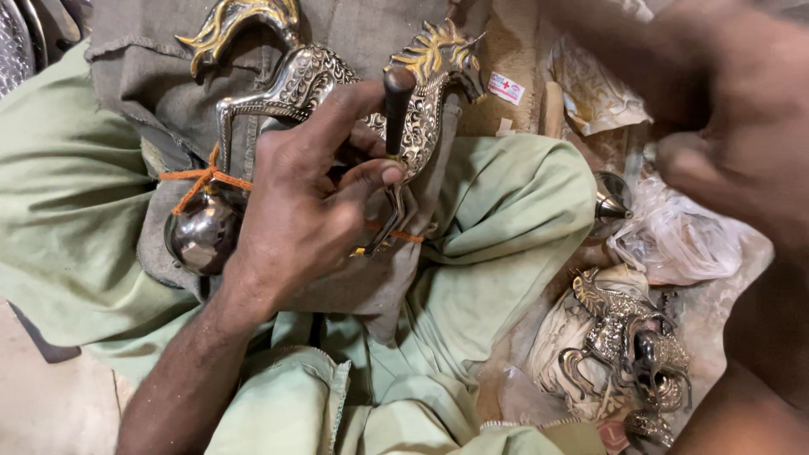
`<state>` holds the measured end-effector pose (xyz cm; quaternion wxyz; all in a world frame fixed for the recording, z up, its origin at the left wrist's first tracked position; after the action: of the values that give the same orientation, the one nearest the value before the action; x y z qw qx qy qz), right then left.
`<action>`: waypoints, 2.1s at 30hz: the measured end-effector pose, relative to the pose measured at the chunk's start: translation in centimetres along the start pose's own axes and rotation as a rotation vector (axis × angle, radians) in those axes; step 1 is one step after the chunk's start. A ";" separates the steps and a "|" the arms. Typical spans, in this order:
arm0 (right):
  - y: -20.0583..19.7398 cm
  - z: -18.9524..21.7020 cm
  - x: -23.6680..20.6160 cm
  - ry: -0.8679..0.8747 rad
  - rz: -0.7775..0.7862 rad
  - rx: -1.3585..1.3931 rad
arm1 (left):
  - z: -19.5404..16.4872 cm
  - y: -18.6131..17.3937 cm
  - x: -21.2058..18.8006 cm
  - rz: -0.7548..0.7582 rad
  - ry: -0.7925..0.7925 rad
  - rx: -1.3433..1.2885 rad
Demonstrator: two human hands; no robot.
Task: The person uses a hammer and chisel to emboss and refine details on a metal horse figurine. They repeatedly reposition the chisel and strike it to shape the surface, occasionally rotating the figurine to access different areas.
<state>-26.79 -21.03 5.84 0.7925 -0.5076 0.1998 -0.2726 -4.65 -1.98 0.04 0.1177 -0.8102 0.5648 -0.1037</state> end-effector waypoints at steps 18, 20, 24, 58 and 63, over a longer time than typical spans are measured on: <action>0.6 1.8 1.1 0.042 0.256 -0.305 | -0.7 -0.3 0.4 0.067 0.059 0.073; 0.3 2.0 0.8 0.005 0.259 -0.390 | -0.8 0.0 0.4 0.074 0.044 0.077; -0.8 5.0 1.2 -0.218 0.026 -0.088 | -0.8 0.0 0.3 0.068 -0.009 0.008; 1.7 0.8 0.3 -0.023 0.138 -0.157 | -0.5 1.0 0.9 0.179 -0.029 0.020; 0.3 2.6 0.0 -0.225 -0.034 -0.080 | -0.7 0.6 0.9 0.177 -0.021 0.043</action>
<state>-25.24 -19.16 6.64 0.7843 -0.5695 0.1117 -0.2192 -5.14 -3.07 0.55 0.1497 -0.7553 0.6307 -0.0968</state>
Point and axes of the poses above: each hand's wrist, its own x-axis towards the middle knuckle, its own y-axis out of the palm, z = x × y, the point moved 8 cm from there along x, towards the middle knuckle, and after that the axes turned 3 degrees about -y, right-handed, at the moved point
